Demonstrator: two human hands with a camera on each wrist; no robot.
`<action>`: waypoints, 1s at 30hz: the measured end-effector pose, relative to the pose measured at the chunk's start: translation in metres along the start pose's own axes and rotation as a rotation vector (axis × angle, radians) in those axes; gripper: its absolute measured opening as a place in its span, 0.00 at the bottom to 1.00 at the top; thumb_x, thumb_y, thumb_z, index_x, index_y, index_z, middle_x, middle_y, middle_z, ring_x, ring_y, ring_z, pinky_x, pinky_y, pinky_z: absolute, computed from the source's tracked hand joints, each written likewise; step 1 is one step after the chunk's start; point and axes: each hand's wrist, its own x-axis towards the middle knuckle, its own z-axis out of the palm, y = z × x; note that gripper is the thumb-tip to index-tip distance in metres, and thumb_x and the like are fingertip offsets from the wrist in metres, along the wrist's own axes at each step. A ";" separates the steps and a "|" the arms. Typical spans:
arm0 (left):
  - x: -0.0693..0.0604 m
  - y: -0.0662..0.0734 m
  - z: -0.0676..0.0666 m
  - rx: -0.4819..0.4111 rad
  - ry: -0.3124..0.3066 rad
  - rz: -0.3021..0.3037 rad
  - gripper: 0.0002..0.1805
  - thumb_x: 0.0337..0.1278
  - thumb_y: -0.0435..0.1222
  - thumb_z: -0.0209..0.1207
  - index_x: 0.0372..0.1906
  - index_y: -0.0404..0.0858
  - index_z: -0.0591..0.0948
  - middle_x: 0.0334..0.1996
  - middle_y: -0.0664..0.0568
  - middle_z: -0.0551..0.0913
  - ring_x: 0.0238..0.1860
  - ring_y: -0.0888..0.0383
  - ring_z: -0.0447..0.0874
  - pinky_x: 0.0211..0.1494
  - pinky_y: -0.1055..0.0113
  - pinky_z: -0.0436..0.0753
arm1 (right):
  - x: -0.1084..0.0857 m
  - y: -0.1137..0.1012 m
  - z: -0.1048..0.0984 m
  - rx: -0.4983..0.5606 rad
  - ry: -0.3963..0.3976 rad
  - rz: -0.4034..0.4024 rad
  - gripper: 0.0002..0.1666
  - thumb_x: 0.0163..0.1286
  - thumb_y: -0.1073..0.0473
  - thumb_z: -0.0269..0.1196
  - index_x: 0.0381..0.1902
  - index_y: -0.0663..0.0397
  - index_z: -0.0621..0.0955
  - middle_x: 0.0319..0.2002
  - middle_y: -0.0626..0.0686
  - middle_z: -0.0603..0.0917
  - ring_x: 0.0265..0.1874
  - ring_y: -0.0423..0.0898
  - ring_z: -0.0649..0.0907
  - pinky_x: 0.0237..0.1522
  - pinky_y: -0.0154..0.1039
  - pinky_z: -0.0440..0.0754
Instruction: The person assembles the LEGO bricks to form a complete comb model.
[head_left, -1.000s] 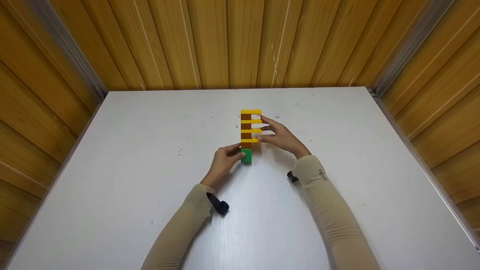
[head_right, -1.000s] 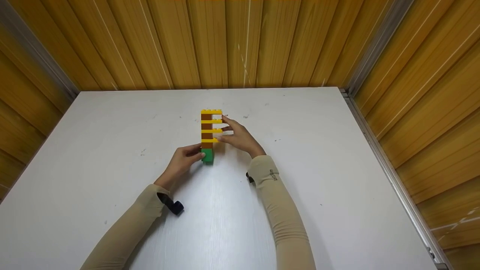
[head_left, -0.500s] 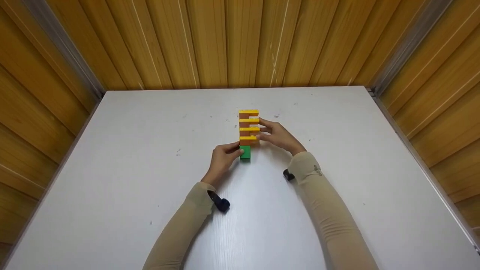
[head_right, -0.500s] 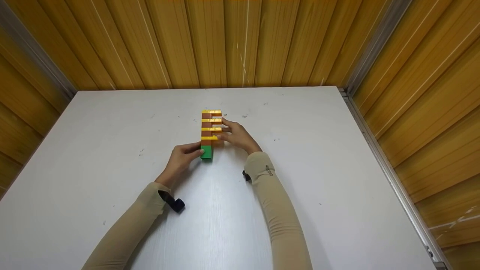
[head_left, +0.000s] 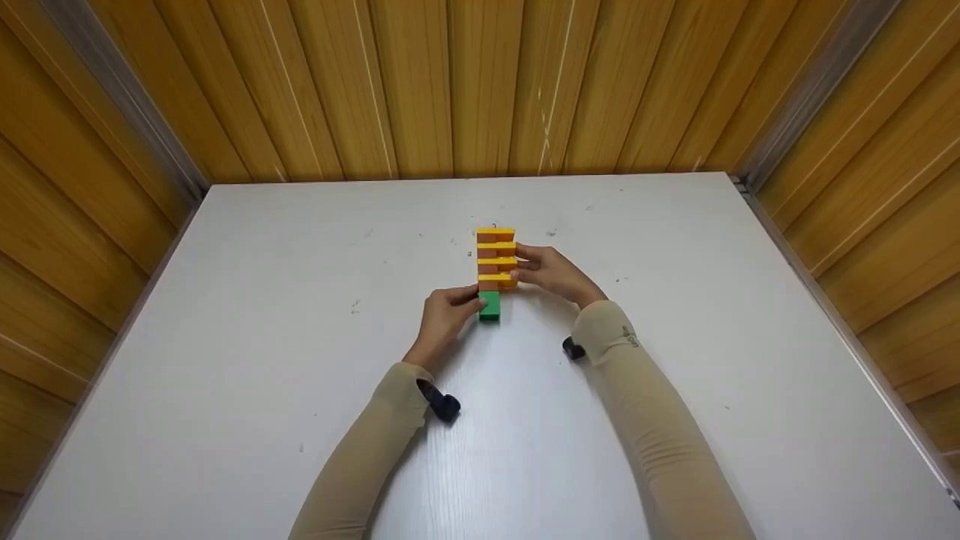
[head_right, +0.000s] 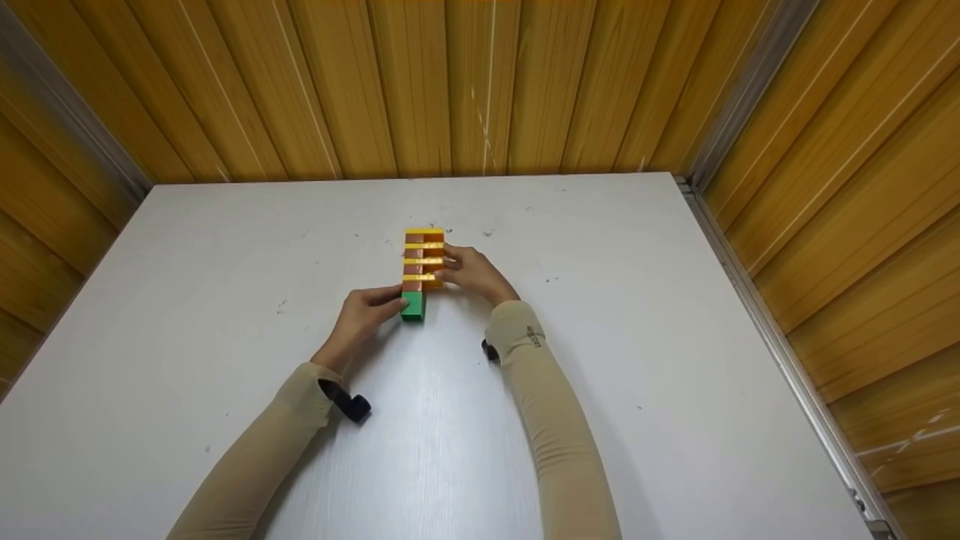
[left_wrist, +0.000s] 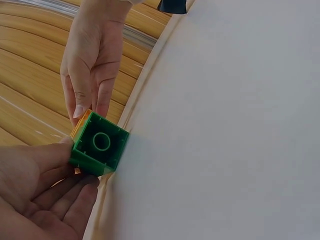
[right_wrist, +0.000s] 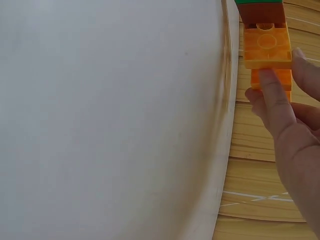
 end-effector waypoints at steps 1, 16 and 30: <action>0.000 0.000 0.000 -0.001 0.000 -0.008 0.20 0.60 0.37 0.62 0.57 0.39 0.80 0.54 0.48 0.83 0.56 0.55 0.81 0.59 0.63 0.79 | 0.001 0.000 0.000 -0.008 -0.002 0.009 0.40 0.69 0.54 0.60 0.74 0.51 0.58 0.74 0.51 0.61 0.68 0.49 0.70 0.67 0.43 0.69; 0.003 0.004 0.002 0.063 -0.017 -0.076 0.19 0.60 0.38 0.62 0.55 0.38 0.81 0.51 0.49 0.84 0.53 0.56 0.82 0.58 0.63 0.80 | 0.008 0.002 0.003 -0.098 -0.024 0.098 0.36 0.70 0.54 0.59 0.72 0.53 0.62 0.71 0.55 0.66 0.66 0.52 0.72 0.66 0.45 0.71; 0.001 0.013 0.001 0.158 -0.060 -0.048 0.24 0.66 0.39 0.56 0.65 0.40 0.72 0.65 0.46 0.74 0.62 0.50 0.76 0.62 0.58 0.78 | -0.002 -0.001 -0.002 -0.222 0.049 0.029 0.35 0.72 0.47 0.56 0.71 0.55 0.64 0.70 0.56 0.67 0.65 0.54 0.72 0.69 0.50 0.67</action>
